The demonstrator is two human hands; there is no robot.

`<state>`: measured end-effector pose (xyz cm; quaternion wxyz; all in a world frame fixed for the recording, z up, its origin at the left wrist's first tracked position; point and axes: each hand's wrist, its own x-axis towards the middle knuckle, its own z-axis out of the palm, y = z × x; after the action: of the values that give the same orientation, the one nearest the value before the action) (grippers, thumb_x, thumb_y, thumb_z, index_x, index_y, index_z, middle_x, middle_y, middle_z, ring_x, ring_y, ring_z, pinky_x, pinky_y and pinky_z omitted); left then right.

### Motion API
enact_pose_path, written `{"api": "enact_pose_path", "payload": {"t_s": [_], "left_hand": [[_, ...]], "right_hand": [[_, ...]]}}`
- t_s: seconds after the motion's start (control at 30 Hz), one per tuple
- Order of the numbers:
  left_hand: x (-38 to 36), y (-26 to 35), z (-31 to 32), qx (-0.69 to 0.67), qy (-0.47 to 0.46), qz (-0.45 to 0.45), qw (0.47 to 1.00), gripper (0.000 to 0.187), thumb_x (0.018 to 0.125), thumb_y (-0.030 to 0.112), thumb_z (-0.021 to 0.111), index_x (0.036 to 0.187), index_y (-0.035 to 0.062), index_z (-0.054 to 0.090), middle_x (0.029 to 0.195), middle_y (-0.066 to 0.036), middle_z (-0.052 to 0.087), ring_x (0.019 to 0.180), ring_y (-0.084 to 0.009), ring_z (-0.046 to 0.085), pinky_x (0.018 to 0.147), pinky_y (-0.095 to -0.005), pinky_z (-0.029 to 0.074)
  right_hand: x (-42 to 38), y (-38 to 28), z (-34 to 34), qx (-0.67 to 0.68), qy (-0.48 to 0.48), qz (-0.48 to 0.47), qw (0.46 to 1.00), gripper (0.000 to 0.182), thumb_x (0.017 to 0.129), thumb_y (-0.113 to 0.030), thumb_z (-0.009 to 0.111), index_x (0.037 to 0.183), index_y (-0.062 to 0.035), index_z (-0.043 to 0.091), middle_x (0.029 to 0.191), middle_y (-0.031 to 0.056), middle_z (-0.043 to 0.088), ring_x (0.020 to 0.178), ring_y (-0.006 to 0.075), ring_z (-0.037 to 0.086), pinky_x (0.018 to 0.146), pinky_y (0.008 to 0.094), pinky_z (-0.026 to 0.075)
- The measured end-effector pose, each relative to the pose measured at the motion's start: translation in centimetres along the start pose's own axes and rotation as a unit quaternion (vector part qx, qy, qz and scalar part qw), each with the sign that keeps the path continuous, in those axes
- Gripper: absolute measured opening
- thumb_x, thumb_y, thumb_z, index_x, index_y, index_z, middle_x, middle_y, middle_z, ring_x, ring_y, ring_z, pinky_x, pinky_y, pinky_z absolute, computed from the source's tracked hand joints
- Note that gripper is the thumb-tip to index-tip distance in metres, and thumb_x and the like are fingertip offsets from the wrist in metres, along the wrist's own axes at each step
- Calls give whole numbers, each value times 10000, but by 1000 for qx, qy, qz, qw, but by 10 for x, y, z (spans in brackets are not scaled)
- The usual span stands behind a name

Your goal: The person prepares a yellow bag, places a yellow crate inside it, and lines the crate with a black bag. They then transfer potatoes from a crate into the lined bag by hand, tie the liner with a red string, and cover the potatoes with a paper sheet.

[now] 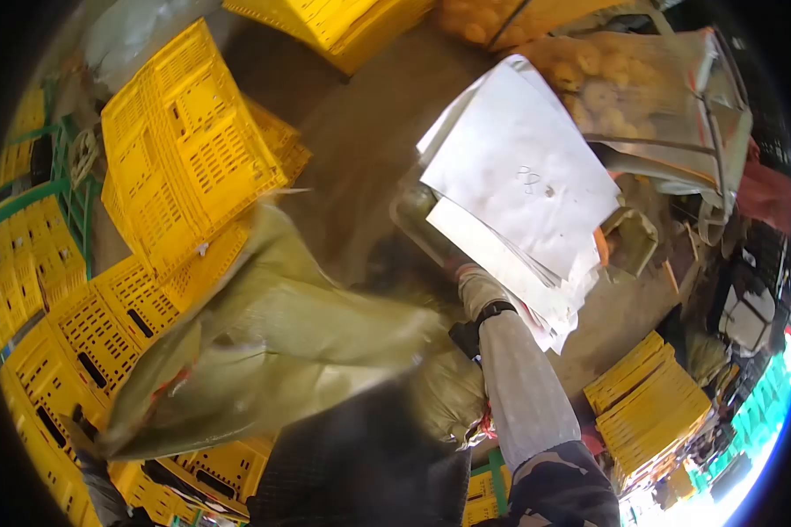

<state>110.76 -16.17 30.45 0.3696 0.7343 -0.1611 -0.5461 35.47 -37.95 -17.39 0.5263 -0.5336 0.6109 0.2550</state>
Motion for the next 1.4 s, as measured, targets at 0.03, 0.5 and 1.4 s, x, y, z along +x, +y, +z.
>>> {"api": "enact_pose_path", "payload": {"t_s": [0.03, 0.5, 1.4], "left_hand": [[9, -17, 13, -2, -47, -52, 998, 674, 921, 595, 456, 1373, 99, 393, 1283, -55, 495, 1216, -204, 441, 1009, -371, 393], [-69, -195, 411, 326, -365, 59, 870, 459, 964, 331, 389, 1305, 53, 522, 1328, -115, 548, 1187, -285, 551, 1016, -438, 449], [-443, -355, 680, 136, -793, -121, 581, 352, 985, 294, 480, 1230, 56, 564, 1105, -89, 624, 1025, -177, 603, 886, -334, 504]], "right_hand": [[-8, 4, 1, 9, 1, 3, 1000, 635, 848, -419, 532, 1381, -82, 449, 1406, 192, 462, 1316, 349, 415, 1091, 448, 323], [-349, 134, 86, 337, 258, -8, 905, 527, 901, -397, 531, 1349, -120, 498, 1379, 178, 493, 1268, 333, 479, 1069, 387, 379], [-706, 318, 346, 811, 412, -80, 408, 248, 925, -156, 618, 1135, -23, 631, 1058, 64, 667, 913, 160, 640, 814, 296, 515]]}}
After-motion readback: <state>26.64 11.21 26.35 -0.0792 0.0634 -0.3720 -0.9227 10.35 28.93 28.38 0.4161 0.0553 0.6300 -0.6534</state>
